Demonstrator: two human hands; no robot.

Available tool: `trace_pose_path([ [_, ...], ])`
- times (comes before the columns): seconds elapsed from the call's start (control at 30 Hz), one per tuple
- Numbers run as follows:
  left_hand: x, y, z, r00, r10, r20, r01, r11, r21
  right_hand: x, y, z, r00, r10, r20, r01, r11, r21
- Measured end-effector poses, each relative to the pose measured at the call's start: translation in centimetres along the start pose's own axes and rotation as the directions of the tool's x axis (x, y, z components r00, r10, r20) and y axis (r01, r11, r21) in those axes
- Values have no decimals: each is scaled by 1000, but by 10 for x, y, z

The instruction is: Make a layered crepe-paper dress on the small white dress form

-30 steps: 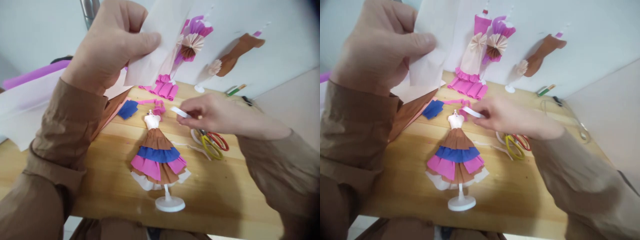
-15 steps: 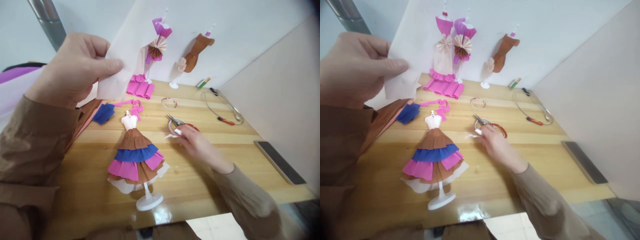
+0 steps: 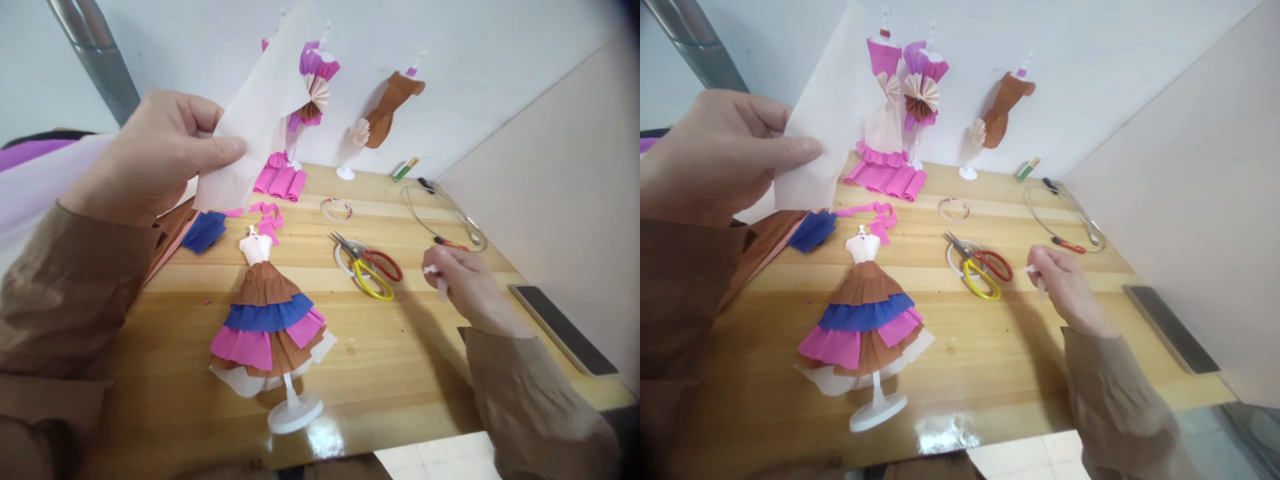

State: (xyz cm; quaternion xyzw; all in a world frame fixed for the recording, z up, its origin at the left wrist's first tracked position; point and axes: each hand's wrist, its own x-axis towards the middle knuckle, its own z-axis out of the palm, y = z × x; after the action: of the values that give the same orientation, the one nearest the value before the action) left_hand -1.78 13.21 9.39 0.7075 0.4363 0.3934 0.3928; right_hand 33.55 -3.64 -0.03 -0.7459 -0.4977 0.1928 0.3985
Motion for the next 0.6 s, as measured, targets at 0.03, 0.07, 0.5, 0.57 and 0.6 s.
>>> trace_pose_path([
  [0.03,0,-1,-1,1000,-1,4,1,1000,17,0,-1,1,999,43,-1,-43,999,27],
  [0.07,0,-1,-2,1000,-7,10,7,999,36,0,0,2,997,82,-5,-81,995,64],
  [0.5,0,-2,5,999,54,10,-52,989,-138,29,11,-3,961,71,-269,91,834,544],
  [0.57,-1,3,6,1000,24,-1,-24,990,-137,31,6,-11,941,43,-335,158,820,550],
  [0.6,-2,5,7,1000,-3,-10,1,993,-118,31,4,-16,931,37,-363,181,818,547],
])
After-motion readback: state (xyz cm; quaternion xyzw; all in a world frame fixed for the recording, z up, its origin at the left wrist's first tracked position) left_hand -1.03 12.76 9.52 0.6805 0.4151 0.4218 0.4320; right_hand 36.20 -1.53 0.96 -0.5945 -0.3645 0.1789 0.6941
